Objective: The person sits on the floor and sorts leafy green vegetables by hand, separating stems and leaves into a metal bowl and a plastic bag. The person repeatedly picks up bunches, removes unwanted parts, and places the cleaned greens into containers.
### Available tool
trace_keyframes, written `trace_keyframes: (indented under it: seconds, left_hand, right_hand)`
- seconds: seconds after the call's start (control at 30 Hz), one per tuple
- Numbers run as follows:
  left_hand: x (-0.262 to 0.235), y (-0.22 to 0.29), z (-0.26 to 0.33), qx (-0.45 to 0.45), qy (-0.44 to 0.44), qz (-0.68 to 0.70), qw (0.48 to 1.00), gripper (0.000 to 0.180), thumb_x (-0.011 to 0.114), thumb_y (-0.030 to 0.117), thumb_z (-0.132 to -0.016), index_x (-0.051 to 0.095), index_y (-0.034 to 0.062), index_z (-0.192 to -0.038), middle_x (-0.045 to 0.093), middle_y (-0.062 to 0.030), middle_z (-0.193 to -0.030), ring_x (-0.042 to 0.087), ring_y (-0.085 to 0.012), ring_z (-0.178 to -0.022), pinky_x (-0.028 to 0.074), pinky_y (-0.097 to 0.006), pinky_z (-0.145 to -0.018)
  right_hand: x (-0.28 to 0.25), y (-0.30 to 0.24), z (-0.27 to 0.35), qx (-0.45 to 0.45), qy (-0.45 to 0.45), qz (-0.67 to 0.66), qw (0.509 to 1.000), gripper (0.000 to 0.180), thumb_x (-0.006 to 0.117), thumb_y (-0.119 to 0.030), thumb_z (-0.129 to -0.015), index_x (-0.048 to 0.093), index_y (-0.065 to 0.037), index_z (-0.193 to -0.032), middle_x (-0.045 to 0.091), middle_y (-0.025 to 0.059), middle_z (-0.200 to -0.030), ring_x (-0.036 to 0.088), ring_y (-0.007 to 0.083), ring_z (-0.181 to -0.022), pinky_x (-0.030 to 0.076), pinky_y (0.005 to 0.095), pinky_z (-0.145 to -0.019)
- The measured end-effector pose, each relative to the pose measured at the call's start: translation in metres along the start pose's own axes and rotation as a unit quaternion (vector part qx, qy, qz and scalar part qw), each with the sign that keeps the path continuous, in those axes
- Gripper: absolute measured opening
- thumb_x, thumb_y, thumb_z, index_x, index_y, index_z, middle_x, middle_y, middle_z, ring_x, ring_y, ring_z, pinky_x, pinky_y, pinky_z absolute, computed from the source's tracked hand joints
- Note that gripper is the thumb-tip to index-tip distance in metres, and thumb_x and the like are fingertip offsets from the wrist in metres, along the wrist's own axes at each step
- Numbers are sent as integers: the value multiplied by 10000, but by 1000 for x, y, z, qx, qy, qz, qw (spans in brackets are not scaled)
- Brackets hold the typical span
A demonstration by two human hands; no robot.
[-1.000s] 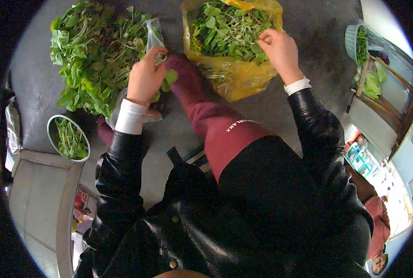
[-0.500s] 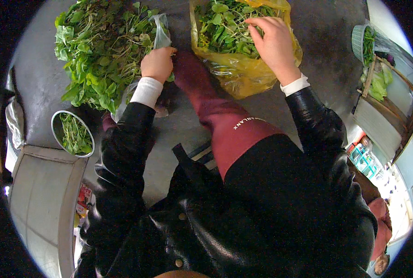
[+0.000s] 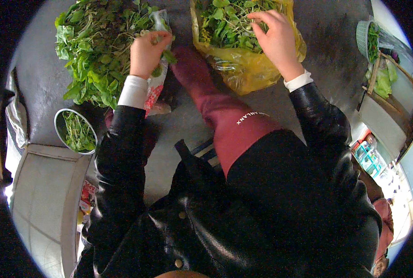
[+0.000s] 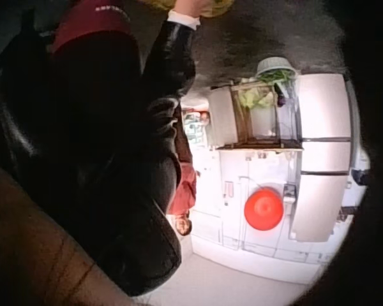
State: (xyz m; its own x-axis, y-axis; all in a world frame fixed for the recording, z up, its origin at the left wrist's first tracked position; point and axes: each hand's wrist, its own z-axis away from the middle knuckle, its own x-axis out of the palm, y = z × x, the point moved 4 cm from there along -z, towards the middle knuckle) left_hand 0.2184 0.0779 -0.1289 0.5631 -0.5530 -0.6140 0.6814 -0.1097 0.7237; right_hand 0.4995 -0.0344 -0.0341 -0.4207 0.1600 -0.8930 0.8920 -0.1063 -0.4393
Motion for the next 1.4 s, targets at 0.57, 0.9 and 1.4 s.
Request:
trace_keyframes:
  seconds: [0.57,0.9,1.4]
  left_hand:
    - [83,78,-18,189,-205,-267,923,258,571,140,-875,706,185,-1091,733,-167,-949,725,-350,-874,588,-475,-748]
    - [-55,92,18,207,-21,-148,967,329,665,395,-918,715,164,-1147,713,-157,-880,680,-347,-699,536,-429,-636]
    - [-283,-221,209,-232,66,-298,923,401,597,373,-964,619,127,-1280,666,-185,-1217,643,-383,-1096,508,-471,-931]
  right_hand:
    - [9,18,8,18,18,-2,1000,417,597,16,-867,639,-162,-1241,604,123,-1024,609,319,-850,494,416,-752]
    - [14,10,6,42,-5,-49,998,369,603,-26,-895,660,-165,-1232,631,89,-1131,627,233,-991,510,321,-820]
    - [87,-119,-4,-69,-134,-216,965,128,713,-143,-884,687,-28,-934,697,110,-886,687,236,-795,532,324,-726]
